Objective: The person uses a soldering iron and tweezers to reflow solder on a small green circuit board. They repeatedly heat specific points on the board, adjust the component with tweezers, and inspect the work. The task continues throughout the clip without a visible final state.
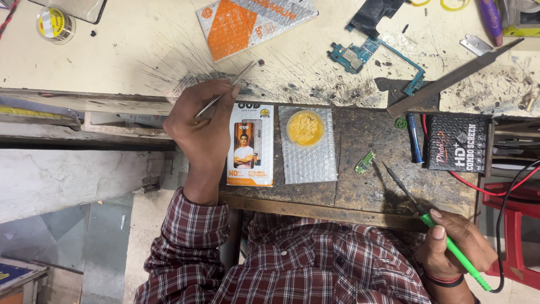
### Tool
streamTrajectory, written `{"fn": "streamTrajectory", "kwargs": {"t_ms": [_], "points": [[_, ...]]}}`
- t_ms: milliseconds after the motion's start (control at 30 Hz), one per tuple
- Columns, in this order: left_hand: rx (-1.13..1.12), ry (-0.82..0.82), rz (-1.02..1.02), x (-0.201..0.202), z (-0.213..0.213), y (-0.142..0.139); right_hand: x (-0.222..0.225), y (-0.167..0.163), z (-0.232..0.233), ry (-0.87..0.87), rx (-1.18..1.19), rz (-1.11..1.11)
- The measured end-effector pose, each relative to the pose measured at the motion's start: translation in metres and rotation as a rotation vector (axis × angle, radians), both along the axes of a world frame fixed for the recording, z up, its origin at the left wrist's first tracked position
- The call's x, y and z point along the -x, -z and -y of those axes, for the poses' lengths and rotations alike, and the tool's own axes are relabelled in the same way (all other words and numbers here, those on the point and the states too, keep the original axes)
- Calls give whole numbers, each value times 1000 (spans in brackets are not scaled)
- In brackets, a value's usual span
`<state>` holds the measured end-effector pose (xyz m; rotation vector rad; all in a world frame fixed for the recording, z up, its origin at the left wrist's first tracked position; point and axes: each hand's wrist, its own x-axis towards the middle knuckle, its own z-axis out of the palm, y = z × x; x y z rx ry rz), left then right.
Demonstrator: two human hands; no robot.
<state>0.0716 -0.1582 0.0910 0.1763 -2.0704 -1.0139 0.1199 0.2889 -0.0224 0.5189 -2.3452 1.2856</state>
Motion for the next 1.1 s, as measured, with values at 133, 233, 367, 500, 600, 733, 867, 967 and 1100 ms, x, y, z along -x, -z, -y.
{"fn": "streamTrajectory", "kwargs": {"t_ms": [133, 233, 367, 500, 600, 733, 867, 967, 1100], "points": [[-245, 99, 3, 3, 2, 1, -2, -1, 0, 7, -14, 9], [-345, 124, 26, 7, 6, 1, 0, -2, 2, 4, -10, 2], [-384, 131, 25, 6, 7, 3, 1, -4, 2, -1, -29, -8], [-346, 116, 21, 5, 6, 4, 1, -4, 2, -4, -30, -13], [-412, 127, 1, 0, 6, 5, 1, -3, 0, -7, -34, -13], [-402, 116, 5, 1, 8, 8, 1, -2, -2, -5, -44, -19], [-375, 102, 23, 7, 10, 10, 3, -2, 1, 11, -39, -22], [-395, 130, 17, 9, 10, 8, 5, -4, 4, 10, -26, -20], [-404, 155, 39, 10, 8, 4, 7, -4, 7, 15, 5, -14]]}}
